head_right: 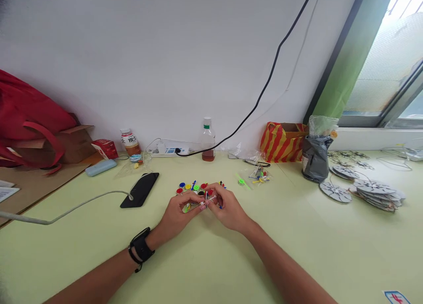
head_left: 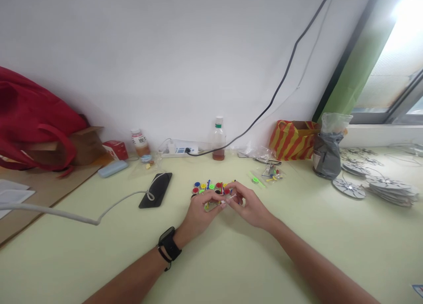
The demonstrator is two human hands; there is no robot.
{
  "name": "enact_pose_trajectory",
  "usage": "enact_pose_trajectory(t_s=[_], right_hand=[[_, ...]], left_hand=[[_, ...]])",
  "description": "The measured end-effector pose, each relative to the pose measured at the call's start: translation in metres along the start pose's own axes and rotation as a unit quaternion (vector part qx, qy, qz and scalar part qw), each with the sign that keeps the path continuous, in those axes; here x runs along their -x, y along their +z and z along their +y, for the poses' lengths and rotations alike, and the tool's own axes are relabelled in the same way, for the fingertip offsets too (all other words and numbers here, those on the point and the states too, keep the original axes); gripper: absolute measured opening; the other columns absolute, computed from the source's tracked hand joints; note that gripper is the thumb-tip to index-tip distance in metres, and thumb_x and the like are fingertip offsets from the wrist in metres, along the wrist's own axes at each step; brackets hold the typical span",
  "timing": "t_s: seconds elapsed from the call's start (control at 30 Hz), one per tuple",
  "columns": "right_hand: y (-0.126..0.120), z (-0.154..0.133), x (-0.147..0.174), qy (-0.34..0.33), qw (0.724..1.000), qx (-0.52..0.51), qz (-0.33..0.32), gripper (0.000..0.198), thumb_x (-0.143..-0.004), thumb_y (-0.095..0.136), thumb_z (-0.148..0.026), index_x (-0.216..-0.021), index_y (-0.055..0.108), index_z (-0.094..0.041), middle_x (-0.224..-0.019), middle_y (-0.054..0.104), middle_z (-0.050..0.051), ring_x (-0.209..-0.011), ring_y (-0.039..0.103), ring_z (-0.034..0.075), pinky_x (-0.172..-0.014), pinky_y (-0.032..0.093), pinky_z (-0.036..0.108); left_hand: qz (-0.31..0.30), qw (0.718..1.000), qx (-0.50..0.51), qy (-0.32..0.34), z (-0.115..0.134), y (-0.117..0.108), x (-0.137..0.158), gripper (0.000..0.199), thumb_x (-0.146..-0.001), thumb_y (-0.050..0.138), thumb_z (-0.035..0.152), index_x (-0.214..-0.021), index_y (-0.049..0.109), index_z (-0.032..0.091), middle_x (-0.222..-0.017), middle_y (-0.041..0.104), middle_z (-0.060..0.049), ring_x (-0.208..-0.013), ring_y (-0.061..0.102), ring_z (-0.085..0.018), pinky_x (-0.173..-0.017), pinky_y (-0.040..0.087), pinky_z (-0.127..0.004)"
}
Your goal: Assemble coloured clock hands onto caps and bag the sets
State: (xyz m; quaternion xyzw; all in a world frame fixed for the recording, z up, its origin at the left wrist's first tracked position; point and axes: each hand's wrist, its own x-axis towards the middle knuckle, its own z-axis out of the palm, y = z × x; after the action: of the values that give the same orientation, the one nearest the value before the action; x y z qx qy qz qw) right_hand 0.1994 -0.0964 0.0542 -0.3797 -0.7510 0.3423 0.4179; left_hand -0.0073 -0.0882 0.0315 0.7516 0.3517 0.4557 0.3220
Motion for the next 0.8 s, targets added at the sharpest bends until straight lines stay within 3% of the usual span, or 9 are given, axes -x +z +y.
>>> enact_pose_trajectory(t_s=[0.2,0.8], right_hand=[[0.0013,-0.0024,0.0001,0.009,1.000,-0.007,-0.006,0.024,-0.094,0.060,-0.029,-0.117,0.061,-0.023,-0.081,0.057,-0.001,-0.071,0.050,0.015,-0.065,0.043,0.028],[0.0001,-0.0044,-0.0015,0.021,0.999,-0.027,-0.024,0.022,-0.097,0.058,-0.038,-0.108,0.067,-0.021,-0.094,0.069,0.005,-0.077,0.060,0.017,-0.062,0.045,0.026]], left_hand=[[-0.022,0.999,0.004,-0.031,0.0017,-0.0022,-0.0001,0.014,-0.091,0.071,0.032,-0.096,0.071,0.019,-0.093,0.073,-0.005,-0.086,0.067,-0.019,-0.079,0.053,-0.030],[-0.047,0.993,0.085,-0.070,0.0064,0.0008,0.0026,0.020,-0.099,0.060,0.037,-0.104,0.065,0.018,-0.099,0.068,-0.006,-0.090,0.065,-0.019,-0.081,0.055,-0.031]])
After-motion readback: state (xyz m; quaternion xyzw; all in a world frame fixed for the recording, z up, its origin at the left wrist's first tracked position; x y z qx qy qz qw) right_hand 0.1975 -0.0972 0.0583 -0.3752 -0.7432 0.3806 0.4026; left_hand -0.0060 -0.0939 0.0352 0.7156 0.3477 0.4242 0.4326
